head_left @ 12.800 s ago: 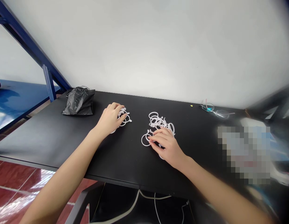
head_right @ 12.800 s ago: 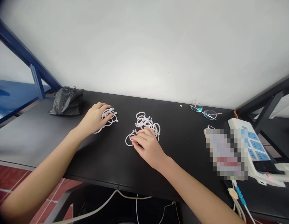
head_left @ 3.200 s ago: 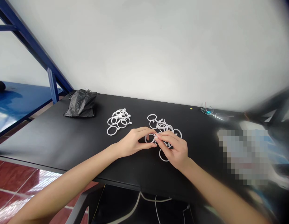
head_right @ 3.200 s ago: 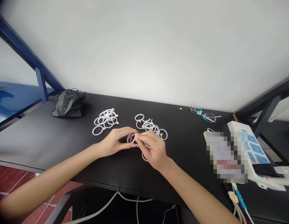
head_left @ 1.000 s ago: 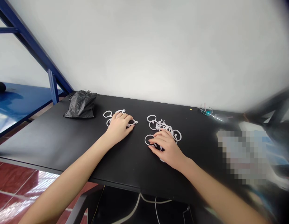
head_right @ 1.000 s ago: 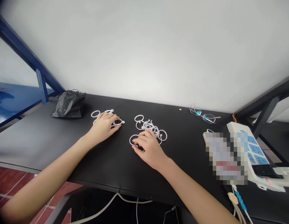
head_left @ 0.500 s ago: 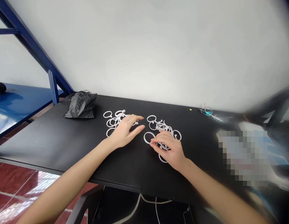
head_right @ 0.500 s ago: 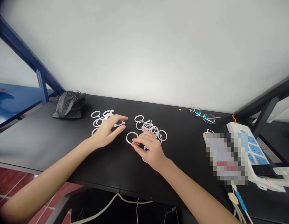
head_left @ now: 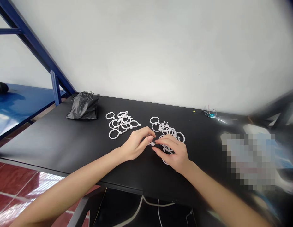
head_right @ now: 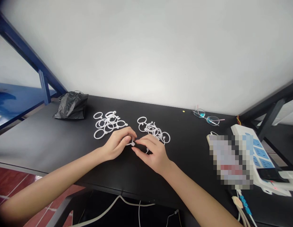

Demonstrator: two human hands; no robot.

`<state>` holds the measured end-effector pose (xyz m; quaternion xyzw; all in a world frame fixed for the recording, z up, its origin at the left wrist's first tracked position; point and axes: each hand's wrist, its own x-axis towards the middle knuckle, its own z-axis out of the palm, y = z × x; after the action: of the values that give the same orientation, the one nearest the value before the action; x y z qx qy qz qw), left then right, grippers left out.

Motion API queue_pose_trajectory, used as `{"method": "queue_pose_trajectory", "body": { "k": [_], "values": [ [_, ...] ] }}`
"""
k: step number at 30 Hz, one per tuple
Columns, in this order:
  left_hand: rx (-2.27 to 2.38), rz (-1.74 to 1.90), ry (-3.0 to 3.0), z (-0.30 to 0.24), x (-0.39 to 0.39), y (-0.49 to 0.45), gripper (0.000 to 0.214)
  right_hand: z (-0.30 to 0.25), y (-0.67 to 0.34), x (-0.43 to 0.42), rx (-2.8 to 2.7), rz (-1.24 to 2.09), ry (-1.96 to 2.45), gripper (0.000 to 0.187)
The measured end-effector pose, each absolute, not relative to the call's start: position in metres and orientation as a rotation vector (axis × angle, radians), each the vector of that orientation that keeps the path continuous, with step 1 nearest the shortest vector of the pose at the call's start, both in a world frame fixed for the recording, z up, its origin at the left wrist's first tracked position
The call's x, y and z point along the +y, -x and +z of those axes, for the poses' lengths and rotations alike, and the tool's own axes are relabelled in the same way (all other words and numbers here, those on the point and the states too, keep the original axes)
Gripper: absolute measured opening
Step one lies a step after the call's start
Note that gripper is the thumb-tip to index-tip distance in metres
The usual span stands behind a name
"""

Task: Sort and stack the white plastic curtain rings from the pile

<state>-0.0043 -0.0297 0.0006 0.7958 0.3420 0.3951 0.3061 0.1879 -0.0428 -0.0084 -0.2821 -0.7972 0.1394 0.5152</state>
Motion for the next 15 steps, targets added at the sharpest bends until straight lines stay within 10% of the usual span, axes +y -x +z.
{"method": "queue_pose_trajectory", "body": {
  "k": [15],
  "values": [
    [1.010,0.918,-2.517,-0.0047,-0.0281,0.0068,0.043,-0.0100,-0.1815,-0.0469,-1.894,0.486,0.674,0.019]
  ]
}}
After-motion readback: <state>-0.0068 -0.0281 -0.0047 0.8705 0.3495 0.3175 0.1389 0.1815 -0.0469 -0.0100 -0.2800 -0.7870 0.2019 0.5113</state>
